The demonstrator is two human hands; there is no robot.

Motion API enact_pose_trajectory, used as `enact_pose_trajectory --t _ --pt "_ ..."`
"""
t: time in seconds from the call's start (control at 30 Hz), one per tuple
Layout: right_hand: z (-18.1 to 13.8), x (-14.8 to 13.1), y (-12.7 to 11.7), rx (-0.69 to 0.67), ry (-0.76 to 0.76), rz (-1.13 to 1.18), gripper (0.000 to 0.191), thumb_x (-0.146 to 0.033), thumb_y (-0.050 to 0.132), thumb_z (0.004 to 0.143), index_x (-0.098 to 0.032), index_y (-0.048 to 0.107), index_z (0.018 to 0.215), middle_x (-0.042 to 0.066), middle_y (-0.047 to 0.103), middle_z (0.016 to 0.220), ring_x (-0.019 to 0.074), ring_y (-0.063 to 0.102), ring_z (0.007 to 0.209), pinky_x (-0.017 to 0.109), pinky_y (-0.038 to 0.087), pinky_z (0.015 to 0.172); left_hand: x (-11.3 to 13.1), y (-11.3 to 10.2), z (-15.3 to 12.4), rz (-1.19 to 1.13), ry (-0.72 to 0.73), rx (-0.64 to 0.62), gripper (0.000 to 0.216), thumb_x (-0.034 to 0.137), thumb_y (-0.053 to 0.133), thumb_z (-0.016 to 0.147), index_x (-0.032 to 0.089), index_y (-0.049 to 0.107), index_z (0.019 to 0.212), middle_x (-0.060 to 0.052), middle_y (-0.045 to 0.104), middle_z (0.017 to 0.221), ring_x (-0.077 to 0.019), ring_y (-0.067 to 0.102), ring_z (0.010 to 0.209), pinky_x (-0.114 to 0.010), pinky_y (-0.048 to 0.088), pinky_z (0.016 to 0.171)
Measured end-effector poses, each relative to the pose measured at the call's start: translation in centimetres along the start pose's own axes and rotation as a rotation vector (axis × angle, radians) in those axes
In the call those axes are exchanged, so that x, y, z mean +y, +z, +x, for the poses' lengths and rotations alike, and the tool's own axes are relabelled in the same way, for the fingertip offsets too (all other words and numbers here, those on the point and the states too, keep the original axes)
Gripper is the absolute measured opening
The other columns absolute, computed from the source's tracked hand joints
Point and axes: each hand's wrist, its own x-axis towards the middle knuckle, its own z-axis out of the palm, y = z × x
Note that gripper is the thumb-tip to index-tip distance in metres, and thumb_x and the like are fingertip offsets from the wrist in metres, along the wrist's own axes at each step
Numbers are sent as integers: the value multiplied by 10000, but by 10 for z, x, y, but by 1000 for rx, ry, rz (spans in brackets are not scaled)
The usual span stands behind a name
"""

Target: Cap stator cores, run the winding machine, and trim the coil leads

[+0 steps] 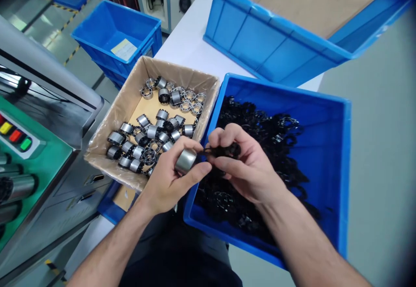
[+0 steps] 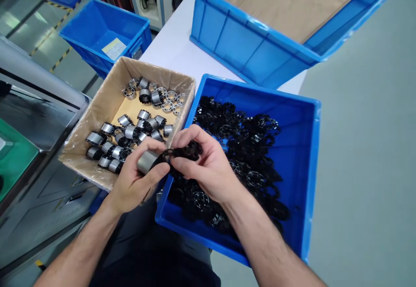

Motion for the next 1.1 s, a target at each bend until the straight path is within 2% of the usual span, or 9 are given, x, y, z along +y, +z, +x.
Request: enact_pose_trajectory --t 0.1,0.2,0.3,0.4,0.53,0.6,0.73,0.9,1.1 --pt "-2 5 4 55 -94 -215 280 -153 1020 849 -253 808 1002 -25 792 965 105 684 724 173 575 562 -5 2 -2 -16 113 85 196 344 877 1132 289 703 1203 32 624 995 -130 522 817 -277 448 750" --pt "-4 4 4 80 -115 -323 190 -223 1009 929 -258 865 1049 -23 844 946 108 670 612 221 568 514 -11 1 -3 -29 175 124 201 329 876 1133 293 693 1208 27 604 996 -133 522 816 -279 451 743" --pt "-8 0 5 116 -291 -465 164 -172 976 938 -276 887 1028 -14 892 957 160 814 778 268 672 712 -13 0 -4 -49 173 55 275 352 928 1098 285 679 1191 28 572 961 -133 515 782 -282 444 703" --pt "-10 -1 8 145 -427 -606 214 -88 914 934 -287 878 1006 -26 901 923 162 836 790 265 667 734 -11 1 -4 -106 153 -68 401 498 952 1075 289 642 1219 30 600 939 -134 545 743 -282 475 673" --pt "-12 3 14 153 -456 -696 222 -77 842 975 -279 891 1054 -1 922 960 181 849 785 296 687 736 -7 4 -7 -203 -21 -79 419 711 451 1280 334 557 1430 26 685 845 -143 540 608 -283 442 577" --pt "-13 6 16 155 -461 -708 208 -91 830 995 -272 892 1076 9 919 966 190 855 811 309 690 754 -7 5 -9 -210 -71 -59 491 731 343 1289 354 522 1547 27 699 792 -148 537 546 -283 407 534" --pt "-12 11 19 157 -505 -684 270 -36 789 1003 -268 877 1109 2 909 998 169 856 857 297 687 804 -10 2 -11 -187 -71 -70 638 770 306 1276 369 465 1746 7 729 783 -188 636 592 -298 436 551" --pt "-12 14 15 112 -599 -696 283 -27 787 1032 -270 908 1114 36 888 985 192 852 876 319 701 776 -10 2 -12 -196 -36 -62 524 672 441 1283 318 615 1628 -23 760 917 -190 665 702 -313 496 630" --pt "-14 10 15 113 -632 -822 271 -99 832 1065 -334 954 1126 40 891 1026 180 826 836 313 708 749 -7 5 -7 -185 10 -43 539 651 443 1299 360 585 1729 8 692 851 -184 720 673 -305 543 613"
